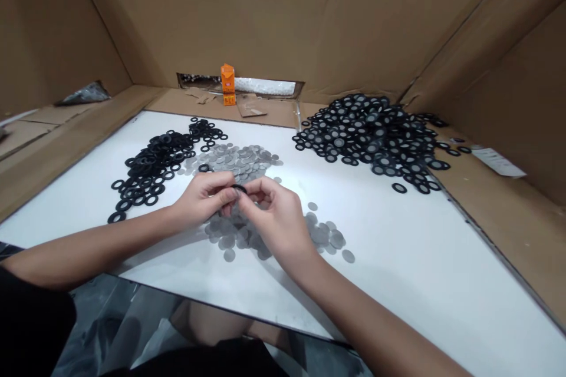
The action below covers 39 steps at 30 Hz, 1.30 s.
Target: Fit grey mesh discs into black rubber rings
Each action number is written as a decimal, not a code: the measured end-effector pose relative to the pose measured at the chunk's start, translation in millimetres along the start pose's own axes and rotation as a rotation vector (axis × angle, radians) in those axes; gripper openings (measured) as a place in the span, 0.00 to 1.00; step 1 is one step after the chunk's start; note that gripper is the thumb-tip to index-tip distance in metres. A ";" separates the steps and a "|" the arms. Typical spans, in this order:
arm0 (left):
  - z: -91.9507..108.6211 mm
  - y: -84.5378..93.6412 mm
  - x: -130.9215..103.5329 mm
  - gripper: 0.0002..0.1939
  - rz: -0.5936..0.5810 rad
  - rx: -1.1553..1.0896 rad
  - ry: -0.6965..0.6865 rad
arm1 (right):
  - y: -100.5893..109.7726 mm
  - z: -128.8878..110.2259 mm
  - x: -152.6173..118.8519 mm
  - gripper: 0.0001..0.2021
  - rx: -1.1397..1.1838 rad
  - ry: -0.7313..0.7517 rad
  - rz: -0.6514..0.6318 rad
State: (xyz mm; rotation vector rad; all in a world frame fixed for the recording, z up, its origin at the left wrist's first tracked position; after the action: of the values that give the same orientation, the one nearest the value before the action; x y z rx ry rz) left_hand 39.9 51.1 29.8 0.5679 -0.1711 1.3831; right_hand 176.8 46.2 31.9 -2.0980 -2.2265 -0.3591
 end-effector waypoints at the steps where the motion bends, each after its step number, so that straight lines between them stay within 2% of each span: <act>1: 1.5 0.8 -0.4 0.19 -0.004 0.032 -0.036 | 0.2 0.7 0.0 0.05 0.012 -0.015 0.008; 5: 8.1 3.4 -2.4 0.16 0.026 0.144 -0.179 | -2.3 2.1 -0.6 0.06 0.085 -0.112 -0.035; 7: 9.0 3.4 -3.6 0.18 0.056 0.143 -0.191 | -4.0 0.8 -0.9 0.06 0.146 -0.145 -0.064; 11: 1.6 -1.7 -6.1 0.22 0.071 -0.011 -0.012 | -6.7 0.3 -1.3 0.07 0.268 -0.199 -0.088; 14: -3.3 -5.5 -9.2 0.22 0.112 -0.130 0.120 | -8.7 5.3 -3.2 0.09 0.357 -0.293 -0.080; 18: -4.6 -8.6 -10.8 0.22 0.047 -0.178 0.159 | -8.1 9.4 -4.8 0.11 0.400 -0.352 -0.047; 21: -4.4 -4.4 -6.6 0.22 -0.054 -0.151 0.130 | -5.9 7.0 -3.7 0.11 0.328 -0.308 -0.056; 26: -1.4 8.2 3.7 0.17 -0.119 -0.042 0.096 | -4.7 1.4 -2.4 0.09 0.090 -0.210 -0.144; 31: 3.9 3.0 2.1 0.14 -0.324 0.203 -0.030 | -2.6 0.1 -2.2 0.05 -0.070 -0.062 -0.121; 34: 4.9 2.3 1.7 0.16 -0.319 0.273 -0.091 | -0.3 -0.8 -2.7 0.04 -0.135 0.014 -0.095; 39: 13.0 1.8 0.4 0.18 -0.237 0.354 -0.302 | 4.1 -6.0 -3.5 0.04 -0.182 0.084 -0.061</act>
State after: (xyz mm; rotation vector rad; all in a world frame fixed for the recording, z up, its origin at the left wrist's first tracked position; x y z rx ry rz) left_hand 41.0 45.4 41.6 1.0597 -0.0970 1.0963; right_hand 180.4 41.7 37.5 -2.0574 -2.2920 -0.6648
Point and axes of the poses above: each hand's wrist, its own x-axis towards the middle knuckle, its own y-axis out of the back of the hand, z = x × y, the point moved 5 cm from there along x, towards the middle knuckle, and after that the axes turned 12 degrees about z, right-handed, at the moved point
